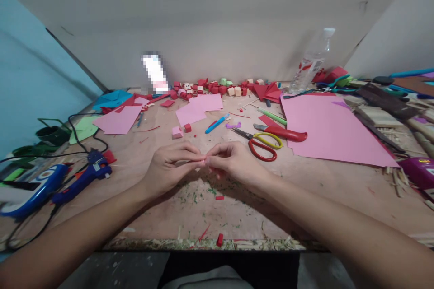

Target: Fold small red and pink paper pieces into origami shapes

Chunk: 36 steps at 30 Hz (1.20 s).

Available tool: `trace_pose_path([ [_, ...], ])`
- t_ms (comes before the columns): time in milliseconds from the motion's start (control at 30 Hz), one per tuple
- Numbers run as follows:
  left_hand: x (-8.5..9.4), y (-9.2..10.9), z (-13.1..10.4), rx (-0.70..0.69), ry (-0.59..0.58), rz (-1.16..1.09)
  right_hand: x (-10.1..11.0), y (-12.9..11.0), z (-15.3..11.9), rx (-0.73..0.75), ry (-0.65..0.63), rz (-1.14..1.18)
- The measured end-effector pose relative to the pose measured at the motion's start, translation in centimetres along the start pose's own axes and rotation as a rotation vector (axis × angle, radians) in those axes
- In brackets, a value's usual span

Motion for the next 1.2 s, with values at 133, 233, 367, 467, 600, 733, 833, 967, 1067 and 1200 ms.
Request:
trace_pose_path([
  [133, 0.1, -0.3, 0.2, 0.112, -0.028, -0.039, 0.4, -0.8, -0.2, 0.238, 0.136, -0.203],
  [233, 0.2, -0.4, 0.4, 0.166, 0.0, -0.114, 0.3, -1.2, -0.7, 0.452, 0.174, -0.328],
  [367, 0.1, -0.8, 0.4, 0.255, 0.055, -0.191, 0.3, -1.5, -1.2, 0.594, 0.195, -0.41],
  [467, -0.1, -0.8, 0.3, 0.303, 0.049, -0.195, 0.2, -1.6, -1.5, 0.613, 0.193, -0.447],
  [600, -0.2, -0.5, 0.1, 0.328, 0.039, -0.165, 0.2, -1.8, -1.9, 0.654, 0.225, -0.481],
  [733, 0.1, 0.0, 0.1, 0.208, 0.02, -0.108, 0.1, -1.8, -2.1, 0.67, 0.223, -0.473],
  [833, 0.3, 0.2, 0.2, 0.173, 0.019, -0.108, 0.0, -2.0, -2.2, 0.699, 0.221, -0.484],
  [967, 0.3, 0.5, 0.3, 0.162, 0.018, -0.096, 0.2, -2.2, -2.4, 0.743, 0.213, -0.549],
  [1067, 0.2, 0.8, 0.2, 0.125, 0.015, -0.08, 0.3, -2.2, -2.4, 0.781, 0.185, -0.54],
  [1200, 0.2, 0.8, 0.2, 0.097, 0.023, -0.071, 0.5, -2.1, -1.9, 0.708, 0.152, -0.47],
])
Point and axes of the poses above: each hand's wrist, its own z-axis towards the middle knuckle, its own x-axis out of the back of the hand, y = z × x, the point moved 3 cm from there along z, towards the middle knuckle, and after that the axes turned 11 degrees about y, right-handed, at the moved point
